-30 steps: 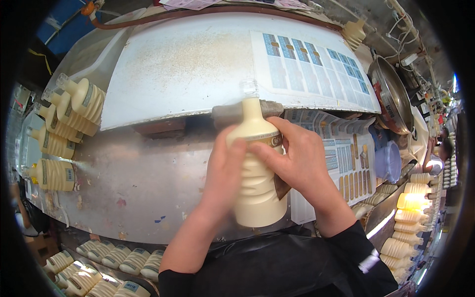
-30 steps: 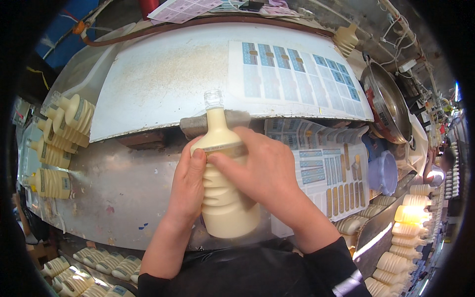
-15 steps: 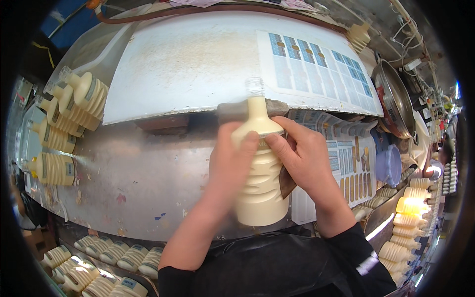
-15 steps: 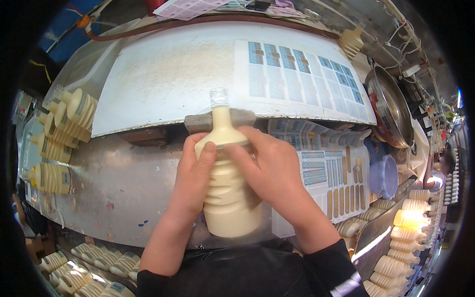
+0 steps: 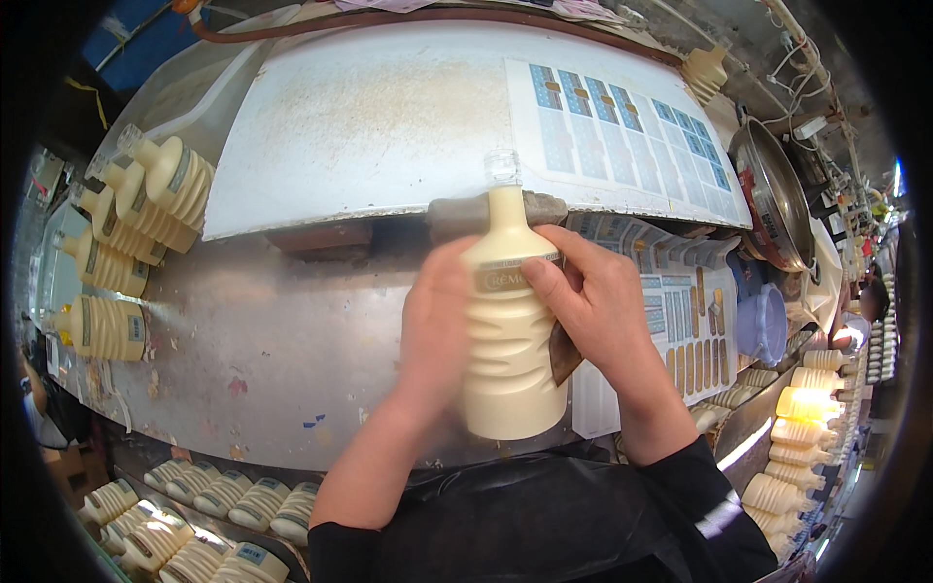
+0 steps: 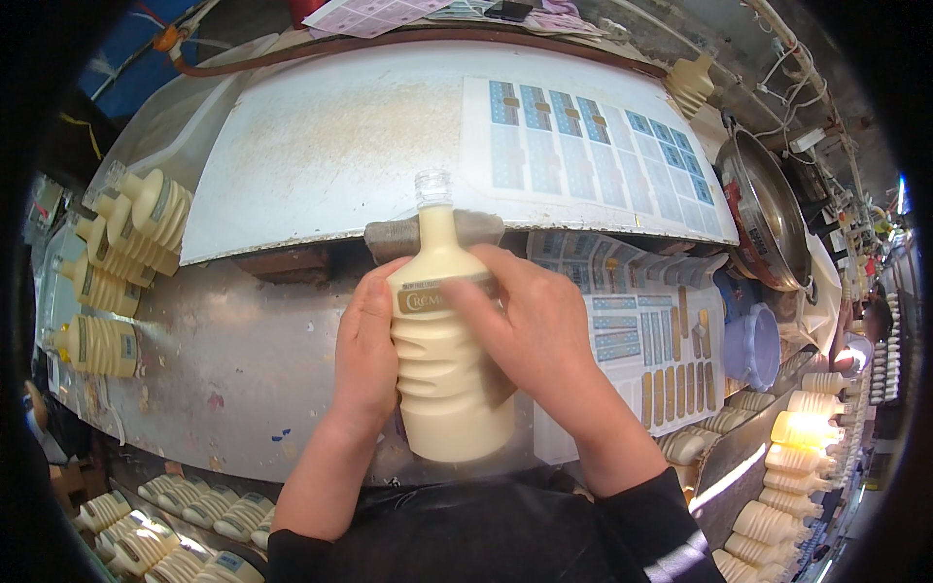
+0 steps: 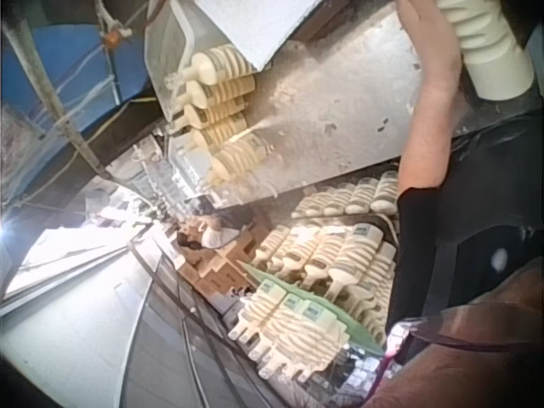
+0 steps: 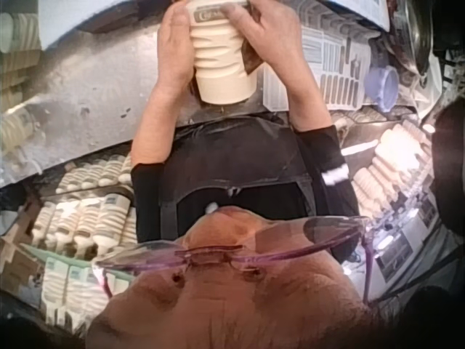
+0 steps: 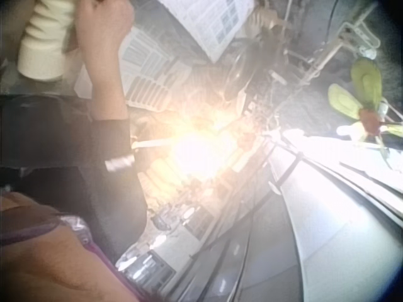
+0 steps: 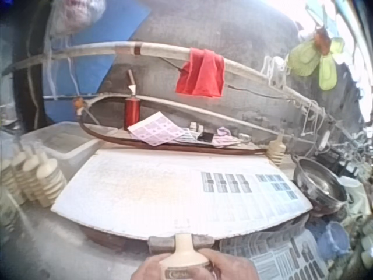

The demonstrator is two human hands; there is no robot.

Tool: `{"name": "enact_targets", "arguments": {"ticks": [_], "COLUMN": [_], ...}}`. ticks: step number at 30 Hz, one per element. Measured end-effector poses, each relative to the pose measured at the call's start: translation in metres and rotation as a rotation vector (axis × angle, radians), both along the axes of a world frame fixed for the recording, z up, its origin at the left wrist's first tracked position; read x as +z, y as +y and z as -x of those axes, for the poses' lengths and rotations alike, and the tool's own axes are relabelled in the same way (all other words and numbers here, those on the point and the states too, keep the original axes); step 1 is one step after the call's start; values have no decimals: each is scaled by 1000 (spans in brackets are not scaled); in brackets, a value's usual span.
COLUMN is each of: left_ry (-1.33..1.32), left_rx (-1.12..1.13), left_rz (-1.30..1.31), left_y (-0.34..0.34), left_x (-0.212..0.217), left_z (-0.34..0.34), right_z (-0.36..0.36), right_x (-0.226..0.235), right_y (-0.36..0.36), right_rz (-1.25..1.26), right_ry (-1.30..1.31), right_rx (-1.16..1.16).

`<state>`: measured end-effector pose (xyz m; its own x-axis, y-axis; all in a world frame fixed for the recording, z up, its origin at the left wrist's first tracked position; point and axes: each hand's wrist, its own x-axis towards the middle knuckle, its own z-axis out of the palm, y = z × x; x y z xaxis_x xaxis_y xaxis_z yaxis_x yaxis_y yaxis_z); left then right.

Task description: The person applies labels to cream-colored ribbed bottles using a small rectangular tool. They pick up a bottle, place a label on its side, and smooth it with the tool. The person repeats this process for multiple bottles, placing finished ones on a nearby tray.

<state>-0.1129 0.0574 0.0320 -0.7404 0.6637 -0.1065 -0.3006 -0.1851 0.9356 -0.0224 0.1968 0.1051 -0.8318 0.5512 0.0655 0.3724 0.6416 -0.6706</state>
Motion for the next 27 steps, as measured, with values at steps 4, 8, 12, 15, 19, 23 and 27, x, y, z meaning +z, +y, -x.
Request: {"name": "enact_targets", "arguments": {"ticks": [4,8,12,15,19,23,27], "left_ry": [-45,167,-102,-164,72,157,154], "left_rx": [109,120,86,85,59,70,73], "left_rz": [27,119,-38,-116,153,100,74], "left_y": [1,1,-3,-4,2,0,-1], "left_x": [4,-8,1,-1,0,-10,-13], "left_z": [-8,-6,-6,-4,-2,0,0], "right_z": [1,1,1,1,1,0,1], "right_x": [1,1,-1,0,-1,-1,0], "right_y": [1,0,0,0,0,0,-2], "right_rz": [21,33,37,36,47,32,55], "right_ry": [-15,-10,6,3,8,-5,9], "right_rx": [0,-7,-7,-6,-13,-15,-19]}}
